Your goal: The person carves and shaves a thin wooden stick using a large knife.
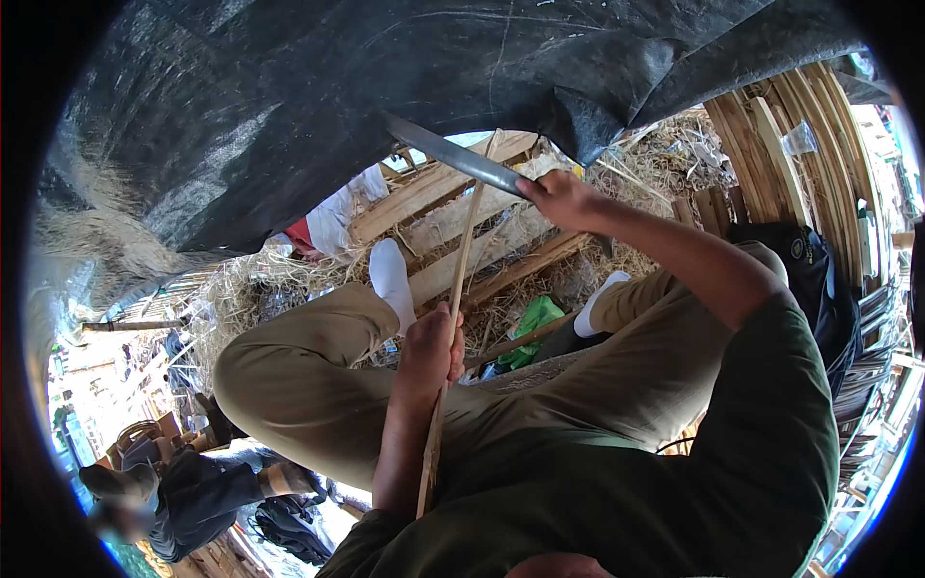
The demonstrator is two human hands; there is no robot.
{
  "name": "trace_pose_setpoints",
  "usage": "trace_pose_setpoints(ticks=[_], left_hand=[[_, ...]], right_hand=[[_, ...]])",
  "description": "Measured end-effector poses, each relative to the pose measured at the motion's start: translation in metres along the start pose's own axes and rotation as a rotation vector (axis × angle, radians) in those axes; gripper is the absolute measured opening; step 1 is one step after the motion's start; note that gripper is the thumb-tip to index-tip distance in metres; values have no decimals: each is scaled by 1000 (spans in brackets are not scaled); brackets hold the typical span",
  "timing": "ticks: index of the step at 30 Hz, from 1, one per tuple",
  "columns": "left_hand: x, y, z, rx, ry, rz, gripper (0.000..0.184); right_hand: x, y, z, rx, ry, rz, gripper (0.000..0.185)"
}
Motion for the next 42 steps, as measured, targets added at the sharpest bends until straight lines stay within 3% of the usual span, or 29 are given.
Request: trace_pose_setpoints(ticks=[2,5,6,9,13,16,19,20,23,30,36,41,42], left_hand=[[3,-3,4,3,-30,5,34],[3,5,7,-52,-81,-14,34],[2,7,7,-83,-99,-30,34],[4,6,3,-213,-125,-51,37],[3,8,7,-174,-139,-40,35],[1,9,11,-126,-151,-26,36],[0,8,12,-131,-156,-24,37],[0,9,12,-142,-160,-37,37],[0,7,7,-117,-118,-19,37],[2,5,7,-60,-82,13,40],[-2,-1,3,68,-66,120,38],[-4,5,8,-17,-70,29,35],[-4,7,9,-18,-52,12,35]], right_hand=[[28,33,2,85,21,-9,65],[-5,10,-29,198,-33,-78,49],[-6,10,-34,249,-53,-95,33],[-16,7,-44,268,-81,-179,25],[-25,9,-48,281,-47,-159,41],[-17,13,-48,-75,115,-193,51],[-24,5,-50,156,67,59,51],[-24,3,-48,92,115,60,58],[-16,9,-38,171,155,-100,61],[5,17,-43,-117,179,-127,63],[9,20,-51,-105,342,-131,67],[-15,-10,-10,-39,89,-131,62],[-19,-14,5,-154,142,-271,63]])
Point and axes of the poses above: each hand's wrist, its own x-axis towards the middle knuckle, its own z-axis out of the palm, y = z × x, the point moved 2 cm from there along x, towards the middle knuckle, and after that the axes turned 5 degrees about -z, right-handed, at the moved point
